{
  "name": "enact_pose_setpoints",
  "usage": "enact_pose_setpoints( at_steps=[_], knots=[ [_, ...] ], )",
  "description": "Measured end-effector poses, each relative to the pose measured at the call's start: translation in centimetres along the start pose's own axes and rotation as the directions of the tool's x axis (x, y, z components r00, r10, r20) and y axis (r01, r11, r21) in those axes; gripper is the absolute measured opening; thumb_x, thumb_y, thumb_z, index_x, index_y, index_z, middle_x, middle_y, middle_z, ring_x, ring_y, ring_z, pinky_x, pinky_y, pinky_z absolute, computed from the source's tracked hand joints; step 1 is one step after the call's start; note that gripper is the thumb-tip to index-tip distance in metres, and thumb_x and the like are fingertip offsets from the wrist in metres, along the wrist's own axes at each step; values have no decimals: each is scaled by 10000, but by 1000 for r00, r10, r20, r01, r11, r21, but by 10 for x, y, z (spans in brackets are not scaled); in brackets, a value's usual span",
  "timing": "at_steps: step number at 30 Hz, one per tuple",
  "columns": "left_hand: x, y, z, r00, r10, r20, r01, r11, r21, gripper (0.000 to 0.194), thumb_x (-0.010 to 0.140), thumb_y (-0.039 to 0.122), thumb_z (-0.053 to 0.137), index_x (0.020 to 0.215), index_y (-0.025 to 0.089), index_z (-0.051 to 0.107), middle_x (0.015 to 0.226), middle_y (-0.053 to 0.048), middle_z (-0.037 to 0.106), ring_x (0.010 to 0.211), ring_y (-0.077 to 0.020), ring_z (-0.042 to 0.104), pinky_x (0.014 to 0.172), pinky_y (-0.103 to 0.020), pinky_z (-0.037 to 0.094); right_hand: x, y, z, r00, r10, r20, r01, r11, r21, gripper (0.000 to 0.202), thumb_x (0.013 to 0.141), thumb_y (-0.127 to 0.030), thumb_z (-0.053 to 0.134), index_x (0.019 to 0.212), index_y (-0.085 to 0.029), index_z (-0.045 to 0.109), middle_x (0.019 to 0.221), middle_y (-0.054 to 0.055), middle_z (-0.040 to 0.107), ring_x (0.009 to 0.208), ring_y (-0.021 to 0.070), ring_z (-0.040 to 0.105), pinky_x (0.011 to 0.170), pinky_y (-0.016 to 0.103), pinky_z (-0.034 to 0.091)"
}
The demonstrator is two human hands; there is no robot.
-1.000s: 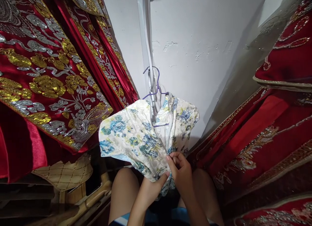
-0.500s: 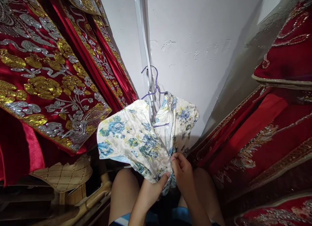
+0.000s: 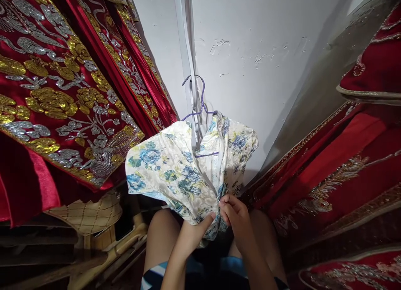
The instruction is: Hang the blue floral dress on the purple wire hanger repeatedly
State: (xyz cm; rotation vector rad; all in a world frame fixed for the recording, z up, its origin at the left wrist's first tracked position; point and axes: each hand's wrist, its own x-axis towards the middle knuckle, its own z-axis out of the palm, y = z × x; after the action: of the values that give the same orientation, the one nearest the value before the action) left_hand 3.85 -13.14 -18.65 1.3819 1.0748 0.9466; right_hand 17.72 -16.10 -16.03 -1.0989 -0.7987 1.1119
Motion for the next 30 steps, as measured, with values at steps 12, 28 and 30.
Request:
enact_pose_setpoints(
  at_steps=[12, 28, 30],
  knots=[
    [1, -4, 4, 1000, 28, -14, -27, 999, 28, 593, 790, 430, 717, 1313, 175, 600, 1269, -143, 685, 1372, -331, 496, 1201, -474, 292, -8, 5, 1, 995, 81, -59, -62, 960, 274, 300, 722, -394, 806, 666, -184, 599, 447, -103, 313, 445, 63, 202, 448, 233, 191],
    [14, -4, -6, 999, 22, -45, -23, 1000, -15, 684, 738, 479, 747, 1332, 178, 592, 1351, -160, 638, 1445, -324, 407, 1233, -463, 199, 51, -58, 29, 998, -33, 50, 15, 943, 331, 220, 668, -289, 799, 616, -160, 630, 418, -128, 257, 388, 34, 174, 394, 219, 158],
    [17, -5, -9, 998, 16, -54, -17, 1000, -21, 705, 741, 503, 739, 1346, 176, 581, 1354, -166, 636, 1444, -328, 409, 1239, -476, 169, 69, -77, 39, 995, -49, 82, 20, 946, 324, 202, 670, -263, 788, 625, -153, 624, 426, -128, 270, 389, 33, 193, 386, 212, 165]
  ],
)
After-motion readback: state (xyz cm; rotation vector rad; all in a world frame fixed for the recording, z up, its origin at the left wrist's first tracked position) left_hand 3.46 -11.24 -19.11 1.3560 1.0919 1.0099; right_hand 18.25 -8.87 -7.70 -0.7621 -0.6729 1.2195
